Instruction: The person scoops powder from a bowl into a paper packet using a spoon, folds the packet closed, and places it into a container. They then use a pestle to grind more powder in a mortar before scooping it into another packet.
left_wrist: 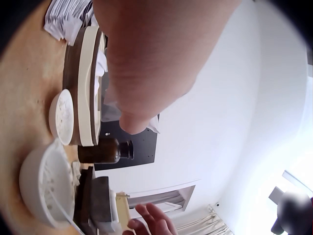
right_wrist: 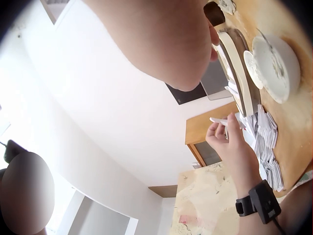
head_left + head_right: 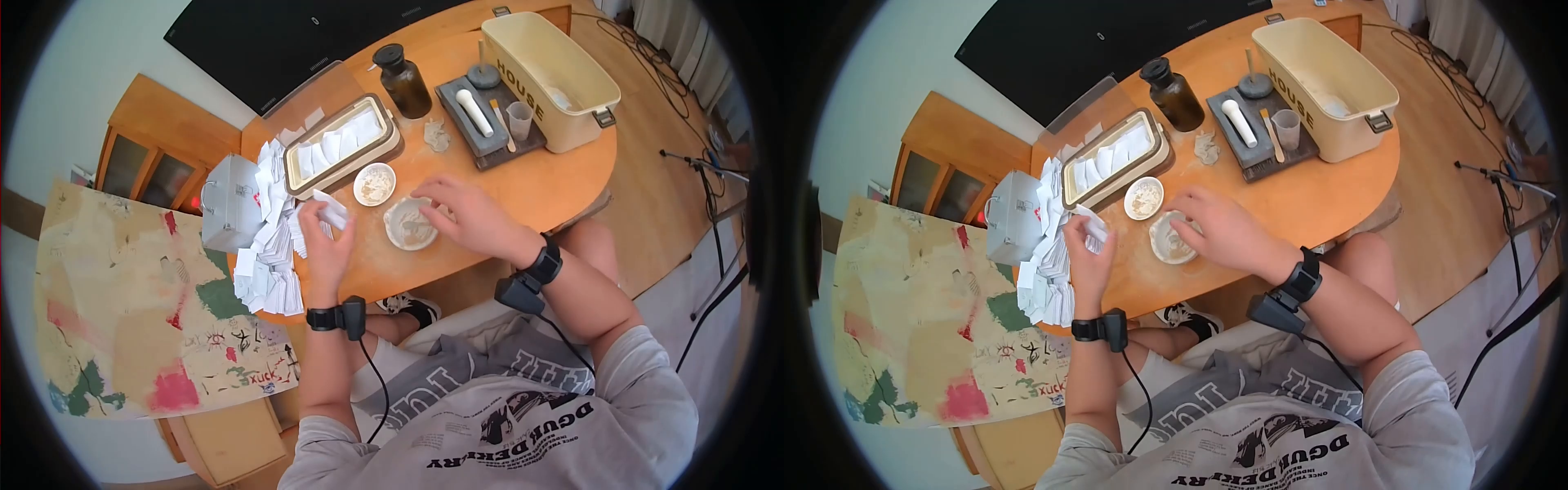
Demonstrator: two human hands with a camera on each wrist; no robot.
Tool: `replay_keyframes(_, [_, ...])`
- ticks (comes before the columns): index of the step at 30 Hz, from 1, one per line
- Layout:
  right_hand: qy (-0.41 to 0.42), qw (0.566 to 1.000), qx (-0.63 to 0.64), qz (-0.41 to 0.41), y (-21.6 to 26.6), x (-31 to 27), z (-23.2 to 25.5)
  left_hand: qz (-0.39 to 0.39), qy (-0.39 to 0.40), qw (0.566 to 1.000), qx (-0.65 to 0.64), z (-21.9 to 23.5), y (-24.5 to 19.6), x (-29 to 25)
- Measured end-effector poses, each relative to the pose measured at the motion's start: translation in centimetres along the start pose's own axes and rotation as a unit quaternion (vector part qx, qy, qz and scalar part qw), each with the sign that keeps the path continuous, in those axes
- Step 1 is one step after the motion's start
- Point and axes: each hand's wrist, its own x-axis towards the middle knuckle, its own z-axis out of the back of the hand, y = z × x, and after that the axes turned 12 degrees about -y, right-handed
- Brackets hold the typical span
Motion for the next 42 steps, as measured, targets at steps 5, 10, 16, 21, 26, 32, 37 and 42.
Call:
replay_keyframes(5, [-0.012, 0.999, -0.009, 0.035, -1.0, 0.3, 0.3, 0.028, -0.014, 0.999, 0.03, 1.9, 3.6, 2.2])
replay_keyframes(10, [-0.001, 1.0, -0.017, 0.025, -0.4, 0.3, 1.3, 0.15, -0.083, 0.985, -0.028, 3.7, 5.5, 4.0])
replay_keyframes(16, [0.009, 0.999, -0.031, 0.04, -0.6, 0.2, 1.3, 0.231, -0.131, 0.964, -0.022, 4.9, 6.5, 5.5])
replay_keyframes(21, [0.003, 0.998, -0.036, 0.048, -0.6, 0.1, 1.5, 0.238, -0.112, 0.964, -0.038, 3.8, 7.5, 7.2])
replay_keyframes(26, [0.01, 0.999, -0.035, 0.039, -0.6, 0.1, 1.6, 0.257, -0.111, 0.959, -0.039, 2.8, 9.3, 8.2])
replay_keyframes(32, [0.021, 0.998, -0.041, 0.041, -0.6, 0.1, 1.5, 0.259, -0.096, 0.959, -0.056, 0.6, 9.8, 10.7])
replay_keyframes(37, [0.005, 0.997, -0.035, 0.068, -1.5, -0.1, 1.0, 0.195, -0.049, 0.98, 0.011, -2.2, 11.8, 13.4])
replay_keyframes(42, [0.01, 0.998, -0.041, 0.045, -1.4, 0.0, 1.3, 0.159, -0.011, 0.982, 0.101, -3.4, 11.2, 13.5])
